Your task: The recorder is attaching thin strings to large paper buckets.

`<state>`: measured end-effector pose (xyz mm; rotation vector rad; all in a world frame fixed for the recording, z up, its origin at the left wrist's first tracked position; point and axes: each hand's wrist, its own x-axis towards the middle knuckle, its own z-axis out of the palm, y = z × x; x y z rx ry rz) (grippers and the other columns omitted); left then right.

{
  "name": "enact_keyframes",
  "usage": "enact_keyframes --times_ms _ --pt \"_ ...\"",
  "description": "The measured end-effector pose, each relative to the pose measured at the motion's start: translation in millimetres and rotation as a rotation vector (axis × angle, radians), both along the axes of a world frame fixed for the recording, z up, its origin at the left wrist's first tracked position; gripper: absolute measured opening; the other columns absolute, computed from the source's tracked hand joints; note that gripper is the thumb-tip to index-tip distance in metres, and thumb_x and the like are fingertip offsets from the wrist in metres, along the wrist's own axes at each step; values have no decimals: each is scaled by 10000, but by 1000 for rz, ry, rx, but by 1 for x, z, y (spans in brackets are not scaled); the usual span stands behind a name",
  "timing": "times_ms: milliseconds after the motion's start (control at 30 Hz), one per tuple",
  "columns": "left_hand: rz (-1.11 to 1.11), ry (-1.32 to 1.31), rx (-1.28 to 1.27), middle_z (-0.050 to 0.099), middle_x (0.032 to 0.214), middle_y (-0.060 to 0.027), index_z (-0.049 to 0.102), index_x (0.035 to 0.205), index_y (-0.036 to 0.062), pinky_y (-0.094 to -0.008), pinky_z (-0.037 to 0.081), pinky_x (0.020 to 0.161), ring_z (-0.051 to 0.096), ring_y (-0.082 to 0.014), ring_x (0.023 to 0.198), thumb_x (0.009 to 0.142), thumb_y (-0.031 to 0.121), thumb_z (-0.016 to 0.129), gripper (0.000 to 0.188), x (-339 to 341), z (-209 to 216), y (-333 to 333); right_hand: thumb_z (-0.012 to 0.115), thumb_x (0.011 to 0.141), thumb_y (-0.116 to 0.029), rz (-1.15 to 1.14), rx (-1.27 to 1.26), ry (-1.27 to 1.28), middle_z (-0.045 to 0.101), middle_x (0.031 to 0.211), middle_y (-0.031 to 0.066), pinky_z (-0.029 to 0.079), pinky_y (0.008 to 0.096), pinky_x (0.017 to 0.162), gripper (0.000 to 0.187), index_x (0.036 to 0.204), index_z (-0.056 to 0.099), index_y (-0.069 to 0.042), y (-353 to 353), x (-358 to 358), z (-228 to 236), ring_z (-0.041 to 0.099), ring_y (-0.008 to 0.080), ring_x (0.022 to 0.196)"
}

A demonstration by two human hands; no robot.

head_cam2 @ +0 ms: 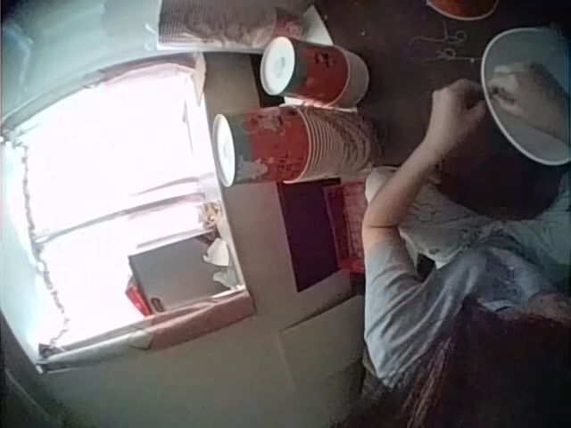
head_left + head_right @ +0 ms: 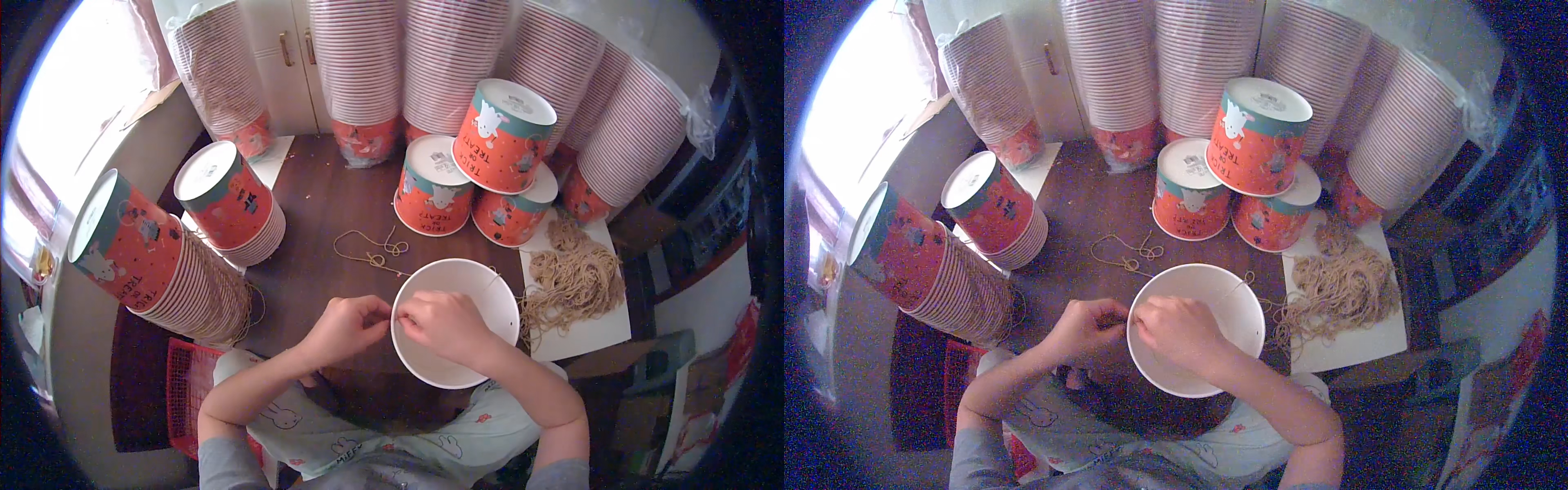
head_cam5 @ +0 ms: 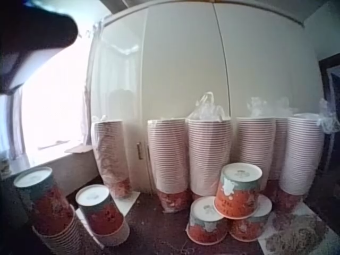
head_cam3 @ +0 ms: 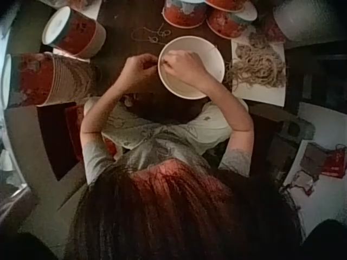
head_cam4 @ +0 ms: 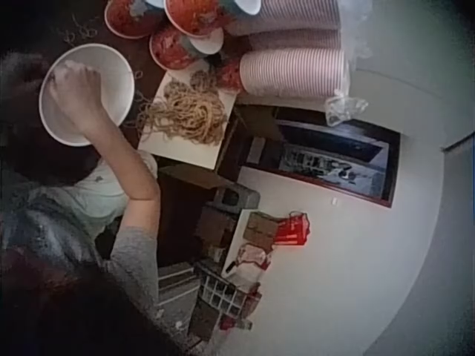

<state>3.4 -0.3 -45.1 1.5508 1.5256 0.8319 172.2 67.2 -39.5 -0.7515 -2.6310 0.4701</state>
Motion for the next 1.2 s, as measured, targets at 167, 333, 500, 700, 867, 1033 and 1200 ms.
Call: enact_keyframes --times_ms 167,333,500,700,867,1033,1200 --pt "9 127 112 625 744 -157 608 862 5 -310 498 609 636 -241 680 733 91 599 155 3 -3 -1 585 718 -173 10 22 7 590 704 55 475 355 582 89 758 620 -101 0 -1 -1 589 225 660" --pt "-36 235 207 633 739 -142 615 845 6 -307 494 614 627 -153 687 737 74 592 130 2 -4 1 593 726 -190 9 33 -9 590 722 53 477 354 589 110 792 616 -106 0 1 2 592 225 668" --pt "-7 66 29 619 701 -128 590 818 -20 -294 483 610 613 -182 651 723 111 559 165 -27 -8 13 626 705 -219 -47 -33 -47 597 757 35 479 332 590 211 890 582 -129 3 8 4 603 199 668" --pt "49 -830 -177 612 859 -142 497 697 40 -298 420 809 563 -189 857 724 68 456 57 -64 10 27 621 712 -211 -62 -94 -119 597 744 23 463 320 562 214 899 562 -125 8 20 23 599 188 647" --pt "-8 -1182 -140 444 577 -15 449 771 90 -278 443 528 458 -139 496 781 54 439 39 -59 39 26 598 719 -149 -14 -214 -11 578 711 41 448 307 548 186 885 544 -84 13 26 33 574 181 608" --pt "-36 -488 -177 498 698 36 537 867 61 -195 391 516 454 -42 588 853 158 521 99 -20 33 28 518 728 -77 80 -483 168 578 745 79 453 337 613 158 883 547 -64 16 22 42 582 227 682" --pt "-192 -437 -144 553 814 -5 554 923 -10 -194 417 610 494 -47 717 855 144 511 173 -2 17 28 475 699 13 278 -292 343 556 808 94 445 313 686 163 813 583 -26 27 22 33 557 230 760"
